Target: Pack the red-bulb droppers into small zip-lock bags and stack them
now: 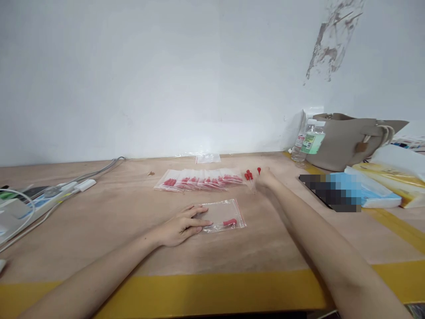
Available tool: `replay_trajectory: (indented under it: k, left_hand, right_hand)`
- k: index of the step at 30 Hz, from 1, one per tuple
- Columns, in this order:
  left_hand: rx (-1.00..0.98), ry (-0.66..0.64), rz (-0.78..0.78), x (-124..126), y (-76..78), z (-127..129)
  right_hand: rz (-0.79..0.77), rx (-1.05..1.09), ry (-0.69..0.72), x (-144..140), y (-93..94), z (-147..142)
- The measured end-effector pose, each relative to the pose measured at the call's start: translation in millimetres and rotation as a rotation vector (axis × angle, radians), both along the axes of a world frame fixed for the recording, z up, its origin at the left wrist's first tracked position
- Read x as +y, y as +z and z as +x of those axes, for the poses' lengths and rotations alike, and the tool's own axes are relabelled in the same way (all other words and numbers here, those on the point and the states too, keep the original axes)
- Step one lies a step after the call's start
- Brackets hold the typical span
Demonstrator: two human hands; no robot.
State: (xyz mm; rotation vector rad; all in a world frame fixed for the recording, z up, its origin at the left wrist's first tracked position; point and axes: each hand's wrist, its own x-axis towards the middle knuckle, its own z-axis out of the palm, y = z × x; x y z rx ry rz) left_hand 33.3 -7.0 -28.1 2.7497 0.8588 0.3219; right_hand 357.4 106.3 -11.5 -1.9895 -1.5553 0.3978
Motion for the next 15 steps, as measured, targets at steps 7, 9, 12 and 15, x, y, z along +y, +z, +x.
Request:
replay_trajectory:
  k: [7,9,12,15]
  left_hand:
    - [-0.011,0.003,0.009,-1,2.1,1]
    - [-0.008,0.000,0.003,-1,2.5,1]
    - [0.002,0.010,0.006,-2,2.9,2]
    - [-0.023,0.025,0.009,-3,3.6,2]
  right_hand:
    - [0.067,0.666,0.275,-63,-13.8,-19]
    - [0.145,0.809,0.210,-72,-27.0,-29]
    - [0.182,0.919,0.062,-79,-38.9,-43]
    - [0.109,0.997,0.056,-87,-38.2,-52]
